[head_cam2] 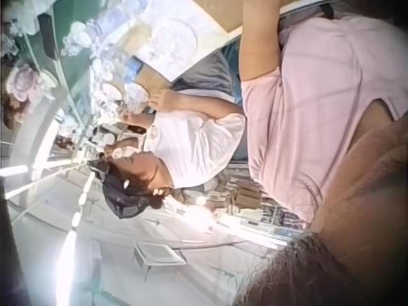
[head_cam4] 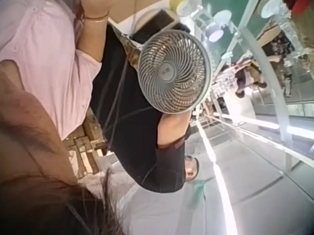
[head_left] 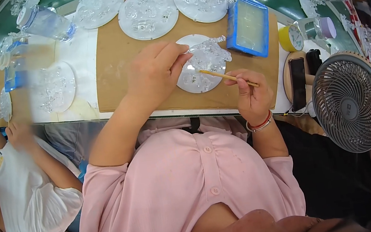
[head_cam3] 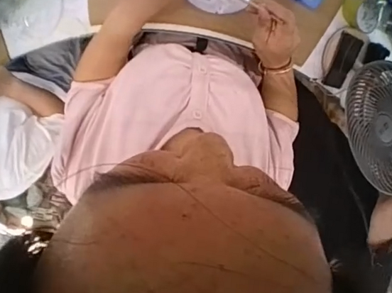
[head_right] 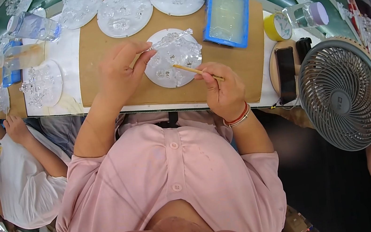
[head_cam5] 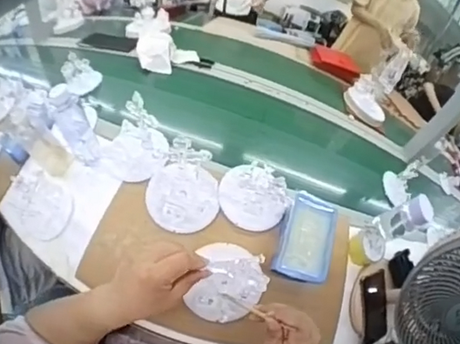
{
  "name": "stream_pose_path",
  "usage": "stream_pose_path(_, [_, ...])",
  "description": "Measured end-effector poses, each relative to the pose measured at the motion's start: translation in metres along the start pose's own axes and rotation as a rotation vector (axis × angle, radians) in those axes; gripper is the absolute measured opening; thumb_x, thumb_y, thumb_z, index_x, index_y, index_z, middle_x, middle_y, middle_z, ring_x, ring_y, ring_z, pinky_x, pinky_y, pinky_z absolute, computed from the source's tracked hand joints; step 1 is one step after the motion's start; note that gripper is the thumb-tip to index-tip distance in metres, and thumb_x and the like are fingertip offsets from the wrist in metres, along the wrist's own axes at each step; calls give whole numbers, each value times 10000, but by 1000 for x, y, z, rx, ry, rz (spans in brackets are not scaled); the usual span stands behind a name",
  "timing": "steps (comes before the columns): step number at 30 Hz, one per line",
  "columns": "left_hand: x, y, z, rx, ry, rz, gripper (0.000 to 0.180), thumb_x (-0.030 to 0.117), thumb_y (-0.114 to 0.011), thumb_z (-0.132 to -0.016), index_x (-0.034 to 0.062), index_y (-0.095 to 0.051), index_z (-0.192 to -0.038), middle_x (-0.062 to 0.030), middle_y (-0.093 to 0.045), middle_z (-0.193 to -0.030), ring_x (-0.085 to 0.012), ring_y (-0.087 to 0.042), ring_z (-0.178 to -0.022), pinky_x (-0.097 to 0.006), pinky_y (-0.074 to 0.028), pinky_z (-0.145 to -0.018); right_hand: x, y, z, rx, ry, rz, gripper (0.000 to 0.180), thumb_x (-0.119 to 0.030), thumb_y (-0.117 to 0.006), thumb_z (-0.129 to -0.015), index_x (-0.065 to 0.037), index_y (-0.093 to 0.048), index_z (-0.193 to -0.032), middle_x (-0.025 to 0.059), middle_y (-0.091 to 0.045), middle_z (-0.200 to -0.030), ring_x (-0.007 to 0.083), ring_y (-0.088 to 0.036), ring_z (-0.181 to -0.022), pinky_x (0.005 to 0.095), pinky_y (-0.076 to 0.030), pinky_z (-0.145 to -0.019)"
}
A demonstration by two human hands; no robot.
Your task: Applying a liquid substance to decorative light fixture components with a small brush.
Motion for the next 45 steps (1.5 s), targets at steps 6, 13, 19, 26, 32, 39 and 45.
stream_pose_path(6, [4,0,0,-4,-36,-15,108,156,-737,-774,108,-661,-833,-29,-644,-734,-222,-619,-665,-330,-478,-568,-3,-12,-2,17,9,-4,99,-47,-505,-965,35,-495,-1019,196,-656,-947,206,-684,-758,284,-542,-695])
stream_pose_path(13, [5,2,2,16,-60,-34,113,146,-720,-781,108,-652,-863,-32,-634,-767,-229,-606,-691,-329,-475,-597,-22,-20,-28,-128,73,170,66,-33,-571,-924,15,-538,-956,172,-667,-874,218,-684,-711,271,-525,-609])
stream_pose_path(19, [8,4,0,32,-98,-20,94,138,-691,-789,108,-609,-824,-31,-575,-714,-231,-581,-667,-347,-453,-589,-66,-45,-16,-275,498,385,140,-38,-689,-808,6,-582,-887,162,-661,-868,246,-630,-623,294,-496,-555])
stream_pose_path(26, [10,4,0,11,-110,17,97,121,-679,-786,100,-590,-818,-37,-564,-705,-231,-576,-663,-347,-451,-584,-62,-60,-10,-263,526,516,174,-61,-717,-791,-1,-592,-895,156,-666,-899,247,-615,-627,312,-480,-521])
stream_pose_path(32, [9,2,0,1,-117,8,102,120,-681,-781,100,-587,-814,-40,-565,-701,-232,-582,-673,-345,-455,-584,-57,-59,-25,-174,431,475,197,-62,-706,-812,3,-578,-947,141,-669,-875,264,-613,-629,328,-492,-539])
stream_pose_path(39, [11,3,1,7,-132,-13,112,110,-681,-779,99,-585,-836,-47,-579,-725,-236,-588,-685,-347,-461,-593,-29,-39,-54,-74,139,392,79,-37,-604,-901,-11,-559,-961,109,-630,-800,212,-629,-626,306,-506,-567])
stream_pose_path(45, [13,2,2,15,-133,-65,116,118,-683,-784,100,-589,-849,-40,-595,-748,-231,-591,-689,-335,-463,-601,-25,-25,-49,-113,92,296,45,-5,-567,-917,-3,-551,-959,97,-626,-829,158,-615,-632,263,-495,-581])
Point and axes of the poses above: each hand's wrist, its own z-axis away from the middle knuckle, its own y-axis out of the back of the hand, x = y × z, the point moved 9 cm from there along -z, towards the middle knuckle
